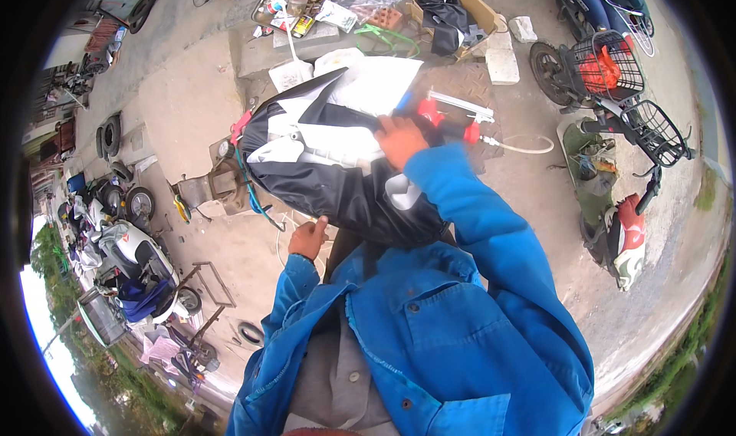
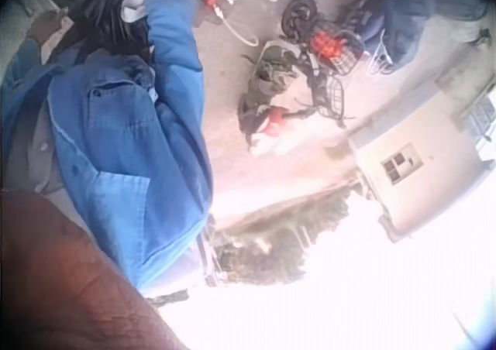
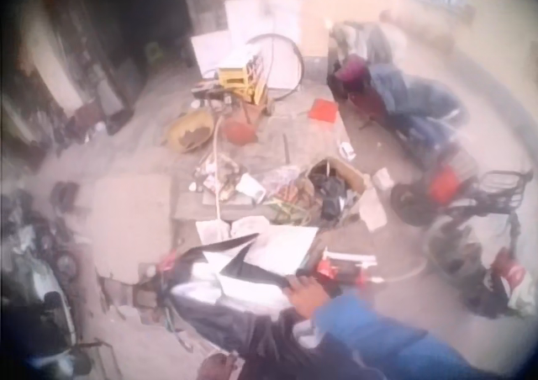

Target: The person secures black upholstery fabric onto a curved seat frame using a red pneumatic staple gun. They repeatedly smooth the fabric with both hands, pull it taut, and fire staples along the edge, working around the perimeter of the seat.

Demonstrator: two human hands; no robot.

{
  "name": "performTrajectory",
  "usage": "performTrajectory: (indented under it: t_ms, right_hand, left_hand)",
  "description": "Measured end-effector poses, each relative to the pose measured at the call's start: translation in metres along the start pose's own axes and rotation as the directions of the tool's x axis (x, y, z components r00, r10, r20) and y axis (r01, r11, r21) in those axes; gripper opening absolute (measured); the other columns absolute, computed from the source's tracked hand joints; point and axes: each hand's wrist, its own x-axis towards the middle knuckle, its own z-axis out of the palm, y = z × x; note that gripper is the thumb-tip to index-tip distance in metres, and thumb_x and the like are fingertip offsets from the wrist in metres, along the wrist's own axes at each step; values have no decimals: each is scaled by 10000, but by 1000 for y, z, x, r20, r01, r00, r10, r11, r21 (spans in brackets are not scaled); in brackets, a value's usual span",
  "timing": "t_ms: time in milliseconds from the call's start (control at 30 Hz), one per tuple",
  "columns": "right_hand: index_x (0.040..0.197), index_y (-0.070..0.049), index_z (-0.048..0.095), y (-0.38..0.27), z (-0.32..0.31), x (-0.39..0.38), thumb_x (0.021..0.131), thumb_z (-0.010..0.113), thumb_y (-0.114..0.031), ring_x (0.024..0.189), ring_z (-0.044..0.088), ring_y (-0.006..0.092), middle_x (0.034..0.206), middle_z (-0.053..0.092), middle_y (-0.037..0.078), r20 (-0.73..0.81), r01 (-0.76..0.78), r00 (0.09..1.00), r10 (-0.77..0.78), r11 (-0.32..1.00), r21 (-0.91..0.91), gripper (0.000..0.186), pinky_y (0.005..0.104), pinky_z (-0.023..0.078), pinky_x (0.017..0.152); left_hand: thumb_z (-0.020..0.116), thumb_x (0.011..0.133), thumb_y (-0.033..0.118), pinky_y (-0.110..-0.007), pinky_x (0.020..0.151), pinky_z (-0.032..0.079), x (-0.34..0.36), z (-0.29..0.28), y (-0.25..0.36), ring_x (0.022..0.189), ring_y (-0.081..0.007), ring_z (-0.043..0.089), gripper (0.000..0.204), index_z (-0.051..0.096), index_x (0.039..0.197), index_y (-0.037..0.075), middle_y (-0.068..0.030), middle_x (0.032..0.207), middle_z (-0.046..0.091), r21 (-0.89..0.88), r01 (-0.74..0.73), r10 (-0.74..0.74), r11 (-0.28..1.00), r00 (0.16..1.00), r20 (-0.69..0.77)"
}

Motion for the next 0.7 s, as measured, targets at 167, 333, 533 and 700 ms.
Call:
performTrajectory:
  t_ms: [167,333,533,700]
  right_hand:
    - [1380,-66,544,-17,-26,6,848,805,-301,1126,685,419,1340,633,236,158,-332,935,317,940,74,637,514,532,978]
    - [1394,-26,536,-14,-19,46,758,889,-494,1154,698,421,1212,721,237,485,-494,756,440,869,-18,865,497,554,985]
    - [1325,-36,623,-11,-23,20,709,899,-481,1152,702,426,1185,737,269,444,-530,752,487,847,-31,809,505,556,993]
    - [1380,-26,638,-14,-12,-42,673,928,-403,1127,718,407,1203,744,233,209,-595,800,563,790,151,852,468,555,1005]
  left_hand:
    - [782,958,401,-432,889,545,51,-78,8,989,-298,701,450,638,1149,20,-147,1057,720,7,-355,294,935,761,-579]
    - [757,988,439,-366,896,522,148,-62,-63,994,-203,637,520,625,1200,-17,-115,1099,683,-478,-402,-7,781,760,-650]
    - [619,1066,346,-427,997,513,131,-29,-58,1195,-334,623,495,541,1417,5,-215,1353,543,-543,-445,26,712,790,-613]
    - [678,1021,216,-449,1039,497,135,-50,-72,1238,-322,589,551,450,1488,32,-199,1385,525,-939,-216,-140,268,955,-260]
